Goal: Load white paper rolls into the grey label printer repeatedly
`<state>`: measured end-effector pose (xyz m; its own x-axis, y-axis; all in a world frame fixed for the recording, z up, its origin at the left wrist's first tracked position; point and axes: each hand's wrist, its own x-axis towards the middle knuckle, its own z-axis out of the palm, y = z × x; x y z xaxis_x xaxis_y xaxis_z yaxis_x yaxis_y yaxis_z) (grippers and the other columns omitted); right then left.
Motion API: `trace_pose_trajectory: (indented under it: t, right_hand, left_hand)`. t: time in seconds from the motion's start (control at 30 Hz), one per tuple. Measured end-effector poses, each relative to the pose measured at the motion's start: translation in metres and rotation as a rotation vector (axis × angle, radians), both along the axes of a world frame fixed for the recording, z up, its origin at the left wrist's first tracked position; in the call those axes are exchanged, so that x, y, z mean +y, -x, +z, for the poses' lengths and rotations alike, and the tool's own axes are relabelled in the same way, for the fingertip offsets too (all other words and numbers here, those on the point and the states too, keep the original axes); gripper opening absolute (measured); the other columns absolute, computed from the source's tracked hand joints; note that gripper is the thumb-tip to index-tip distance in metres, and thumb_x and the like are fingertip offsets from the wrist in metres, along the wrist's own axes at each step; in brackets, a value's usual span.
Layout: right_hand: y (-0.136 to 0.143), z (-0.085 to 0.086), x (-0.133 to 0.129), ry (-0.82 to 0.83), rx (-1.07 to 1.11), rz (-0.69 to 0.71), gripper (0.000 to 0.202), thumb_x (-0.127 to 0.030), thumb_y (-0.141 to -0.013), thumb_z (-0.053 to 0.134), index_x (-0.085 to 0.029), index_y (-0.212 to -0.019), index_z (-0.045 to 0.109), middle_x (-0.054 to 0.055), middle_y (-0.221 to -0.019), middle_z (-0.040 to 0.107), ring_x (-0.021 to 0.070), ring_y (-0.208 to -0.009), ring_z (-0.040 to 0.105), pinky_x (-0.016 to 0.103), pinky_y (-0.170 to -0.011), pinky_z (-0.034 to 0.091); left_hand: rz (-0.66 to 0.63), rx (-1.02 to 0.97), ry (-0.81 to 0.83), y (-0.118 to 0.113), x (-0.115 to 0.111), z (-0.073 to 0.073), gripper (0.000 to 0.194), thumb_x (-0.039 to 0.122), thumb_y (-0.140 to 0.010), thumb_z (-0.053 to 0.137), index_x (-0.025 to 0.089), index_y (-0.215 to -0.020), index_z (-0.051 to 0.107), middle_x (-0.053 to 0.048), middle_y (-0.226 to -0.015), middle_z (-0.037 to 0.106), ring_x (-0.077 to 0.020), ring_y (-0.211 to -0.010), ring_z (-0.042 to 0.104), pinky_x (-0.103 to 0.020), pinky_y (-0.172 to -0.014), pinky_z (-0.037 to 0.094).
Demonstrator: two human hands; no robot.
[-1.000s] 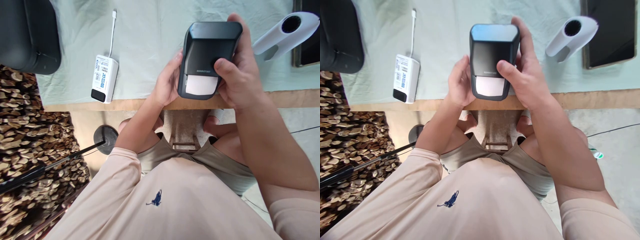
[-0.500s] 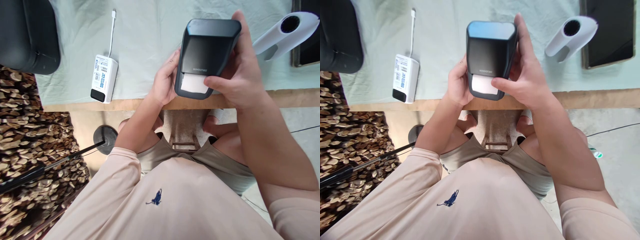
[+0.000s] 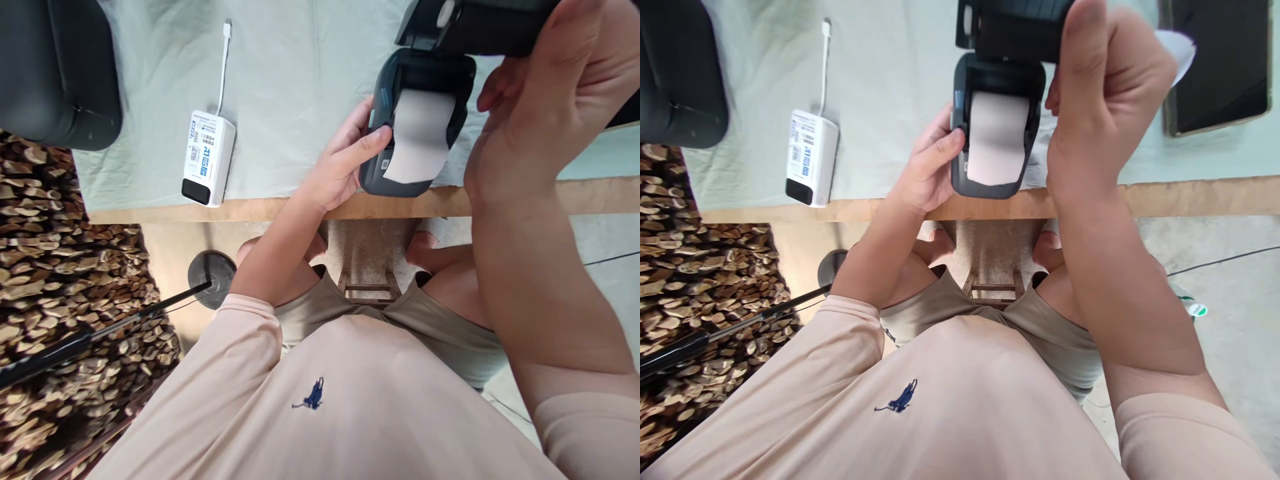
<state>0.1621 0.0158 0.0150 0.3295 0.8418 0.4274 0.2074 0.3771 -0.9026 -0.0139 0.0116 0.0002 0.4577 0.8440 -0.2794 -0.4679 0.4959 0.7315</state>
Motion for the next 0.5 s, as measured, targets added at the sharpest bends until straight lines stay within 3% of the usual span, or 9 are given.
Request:
trace_pose_trajectory:
  t: [0.07,0.13,0.2,0.3,0.5]
  right_hand:
    - [-0.002,-0.001,-0.001,-0.020,-0.019,0.021,0.062,-0.073,-0.090,0.039,-0.017,-0.083,0.067,-0.001,-0.064,0.045,-0.0067,-0.060,0.045,0.010,-0.057,0.032]
    - [-0.005,0.001,-0.004,0.006,-0.173,0.048,0.054,-0.067,-0.097,0.034,-0.029,-0.112,0.070,-0.003,-0.082,0.058,-0.0041,-0.074,0.056,0.012,-0.065,0.044]
    - [-0.008,0.007,-0.007,0.073,-0.407,0.084,0.040,-0.050,-0.100,0.042,-0.028,-0.112,0.071,-0.004,-0.093,0.064,-0.0001,-0.089,0.061,0.019,-0.084,0.053]
    - [-0.010,0.017,-0.010,0.209,-0.680,0.189,0.024,-0.031,-0.086,0.058,-0.024,-0.101,0.076,-0.004,-0.102,0.069,0.0087,-0.103,0.065,0.029,-0.099,0.055]
    - [-0.009,0.036,-0.008,0.540,-1.051,0.223,0.044,-0.039,-0.085,0.057,-0.034,-0.127,0.066,-0.002,-0.112,0.068,0.0206,-0.109,0.065,0.040,-0.094,0.053]
  left_hand:
    - [0.019,0.019,0.048,0.000,0.000,0.002,0.032,0.019,-0.094,0.060,0.027,-0.124,0.069,0.000,-0.098,0.073,-0.0245,-0.122,0.071,-0.026,-0.078,0.064]
    - [0.021,0.021,0.054,-0.001,0.000,0.004,0.034,0.016,-0.097,0.052,0.027,-0.126,0.068,0.000,-0.102,0.074,-0.0236,-0.123,0.070,-0.025,-0.079,0.064]
    - [0.008,0.027,0.030,-0.001,0.000,0.004,0.040,0.012,-0.100,0.040,0.025,-0.126,0.067,0.001,-0.105,0.073,-0.0218,-0.126,0.069,-0.025,-0.086,0.063]
    - [0.000,0.054,-0.018,-0.001,-0.001,0.002,0.040,0.008,-0.101,0.035,0.021,-0.123,0.066,0.003,-0.100,0.068,-0.0210,-0.126,0.069,-0.025,-0.092,0.061]
    - [-0.030,0.039,-0.110,0.001,-0.002,-0.003,0.025,0.018,-0.097,0.058,0.024,-0.118,0.069,0.002,-0.099,0.067,-0.0210,-0.122,0.071,-0.023,-0.088,0.063]
